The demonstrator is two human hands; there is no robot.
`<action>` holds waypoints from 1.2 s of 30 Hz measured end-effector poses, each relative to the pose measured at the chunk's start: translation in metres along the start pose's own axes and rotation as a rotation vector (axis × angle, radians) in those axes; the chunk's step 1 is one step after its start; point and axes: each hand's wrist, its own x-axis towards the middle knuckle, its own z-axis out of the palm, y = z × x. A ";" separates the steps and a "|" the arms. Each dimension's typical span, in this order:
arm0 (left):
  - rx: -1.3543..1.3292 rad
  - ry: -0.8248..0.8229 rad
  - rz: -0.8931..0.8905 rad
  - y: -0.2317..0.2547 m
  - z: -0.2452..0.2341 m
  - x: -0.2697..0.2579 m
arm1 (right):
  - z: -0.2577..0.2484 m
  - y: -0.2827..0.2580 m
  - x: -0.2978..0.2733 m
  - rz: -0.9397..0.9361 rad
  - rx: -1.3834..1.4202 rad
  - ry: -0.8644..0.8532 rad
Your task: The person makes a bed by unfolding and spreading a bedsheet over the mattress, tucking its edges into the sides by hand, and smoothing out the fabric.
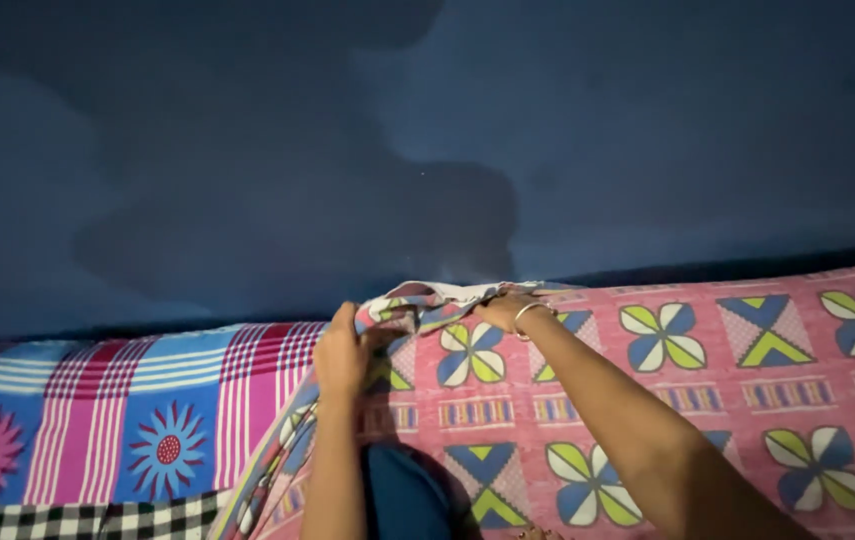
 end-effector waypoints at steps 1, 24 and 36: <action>0.001 -0.001 0.004 -0.001 0.001 -0.001 | -0.010 -0.011 -0.004 0.002 0.003 0.003; 0.184 0.185 -0.005 0.018 0.004 0.005 | -0.068 -0.115 -0.153 0.522 -0.241 0.554; 0.118 -0.932 -0.260 0.020 0.084 -0.029 | -0.027 -0.068 -0.145 -0.068 0.207 0.433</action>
